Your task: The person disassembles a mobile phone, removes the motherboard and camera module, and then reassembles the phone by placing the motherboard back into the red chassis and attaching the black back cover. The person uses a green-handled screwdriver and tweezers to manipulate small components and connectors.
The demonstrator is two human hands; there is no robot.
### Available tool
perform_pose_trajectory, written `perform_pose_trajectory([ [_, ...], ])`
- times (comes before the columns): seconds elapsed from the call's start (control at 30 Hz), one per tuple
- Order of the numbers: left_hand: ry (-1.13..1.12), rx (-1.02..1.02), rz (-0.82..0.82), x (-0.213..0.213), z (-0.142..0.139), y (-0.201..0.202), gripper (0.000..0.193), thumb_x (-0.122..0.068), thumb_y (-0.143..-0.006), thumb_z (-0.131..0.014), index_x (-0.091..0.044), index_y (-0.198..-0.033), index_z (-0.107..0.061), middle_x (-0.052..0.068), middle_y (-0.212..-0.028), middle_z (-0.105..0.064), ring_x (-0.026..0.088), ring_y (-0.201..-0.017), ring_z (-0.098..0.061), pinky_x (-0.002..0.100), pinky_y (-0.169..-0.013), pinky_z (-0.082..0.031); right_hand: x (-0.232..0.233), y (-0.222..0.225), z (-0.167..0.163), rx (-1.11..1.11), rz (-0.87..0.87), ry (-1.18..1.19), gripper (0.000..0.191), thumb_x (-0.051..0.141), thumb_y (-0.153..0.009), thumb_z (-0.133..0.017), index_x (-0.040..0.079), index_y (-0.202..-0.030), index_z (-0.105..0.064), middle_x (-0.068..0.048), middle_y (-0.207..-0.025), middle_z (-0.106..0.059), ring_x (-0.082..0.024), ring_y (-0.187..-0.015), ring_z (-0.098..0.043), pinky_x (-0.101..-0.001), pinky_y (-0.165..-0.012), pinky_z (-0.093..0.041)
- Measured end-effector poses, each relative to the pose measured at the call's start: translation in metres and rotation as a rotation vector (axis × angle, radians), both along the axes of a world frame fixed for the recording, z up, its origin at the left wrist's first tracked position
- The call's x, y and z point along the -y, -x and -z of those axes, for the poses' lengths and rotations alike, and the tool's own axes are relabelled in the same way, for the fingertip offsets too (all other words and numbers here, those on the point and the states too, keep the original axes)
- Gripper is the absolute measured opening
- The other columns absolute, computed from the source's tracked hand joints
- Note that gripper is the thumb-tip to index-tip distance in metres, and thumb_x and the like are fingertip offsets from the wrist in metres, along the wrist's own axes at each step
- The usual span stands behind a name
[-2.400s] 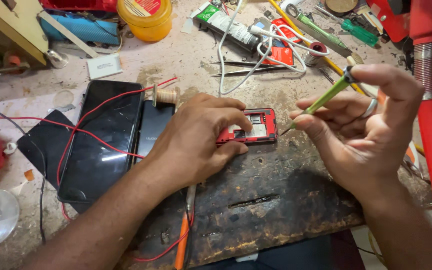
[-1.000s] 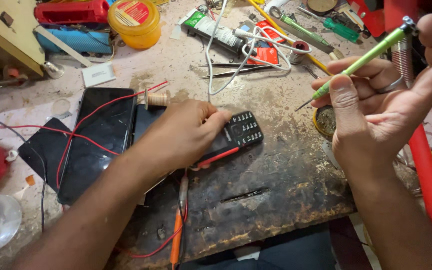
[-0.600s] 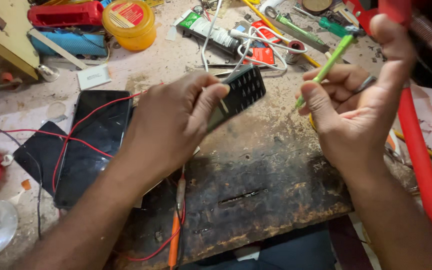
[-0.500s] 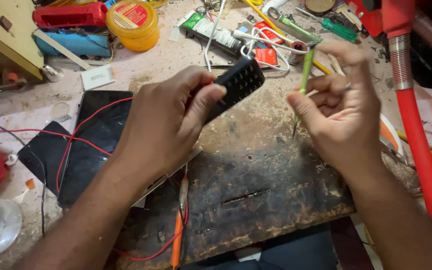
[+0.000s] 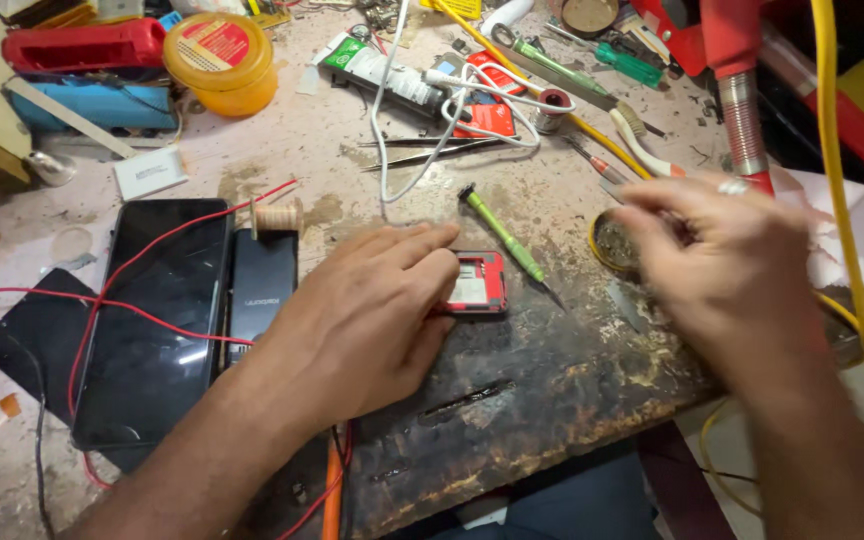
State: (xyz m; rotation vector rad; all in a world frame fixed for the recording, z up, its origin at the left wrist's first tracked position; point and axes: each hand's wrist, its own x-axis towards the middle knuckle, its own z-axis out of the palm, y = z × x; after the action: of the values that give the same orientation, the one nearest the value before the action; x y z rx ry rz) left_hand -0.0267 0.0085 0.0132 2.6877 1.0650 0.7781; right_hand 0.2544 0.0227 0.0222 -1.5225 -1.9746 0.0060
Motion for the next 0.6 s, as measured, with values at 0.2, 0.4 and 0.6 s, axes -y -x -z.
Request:
perform_pose_trajectory([
  [0.2,0.056,0.096,-0.026,0.002,0.006,-0.013,0.055,-0.038,-0.078,-0.083,0.0,-0.11,-0.058,0.017,-0.113,-0.066,0.037,-0.114,-0.06,0.048,-0.098,-0.045,0.019,-0.026,-0.008,0.55,0.292,0.137,0.024,0.034,-0.09,-0.076,0.017,-0.107,-0.08,-0.01,-0.088,-0.076,-0.029,-0.077,-0.072,-0.0405,-0.067,-0.056],
  [0.4,0.031,0.138,-0.024,0.001,0.012,-0.018,0.048,-0.031,-0.079,-0.083,-0.003,-0.11,-0.059,0.016,-0.115,-0.067,0.036,-0.115,-0.06,0.047,-0.097,-0.046,0.018,-0.012,-0.018,0.353,0.117,-0.015,0.02,0.019,-0.093,-0.073,0.013,-0.111,-0.077,-0.013,-0.095,-0.075,-0.029,-0.081,-0.071,-0.0399,-0.073,-0.056],
  [0.6,0.074,0.156,-0.017,-0.001,0.012,-0.013,0.058,-0.032,-0.077,-0.084,-0.003,-0.12,-0.06,0.015,-0.114,-0.067,0.036,-0.113,-0.061,0.047,-0.098,-0.046,-0.052,0.051,-0.006,0.303,-0.444,-0.14,0.023,0.016,-0.094,-0.075,0.012,-0.116,-0.077,-0.013,-0.099,-0.075,-0.033,-0.087,-0.071,-0.0446,-0.076,-0.057],
])
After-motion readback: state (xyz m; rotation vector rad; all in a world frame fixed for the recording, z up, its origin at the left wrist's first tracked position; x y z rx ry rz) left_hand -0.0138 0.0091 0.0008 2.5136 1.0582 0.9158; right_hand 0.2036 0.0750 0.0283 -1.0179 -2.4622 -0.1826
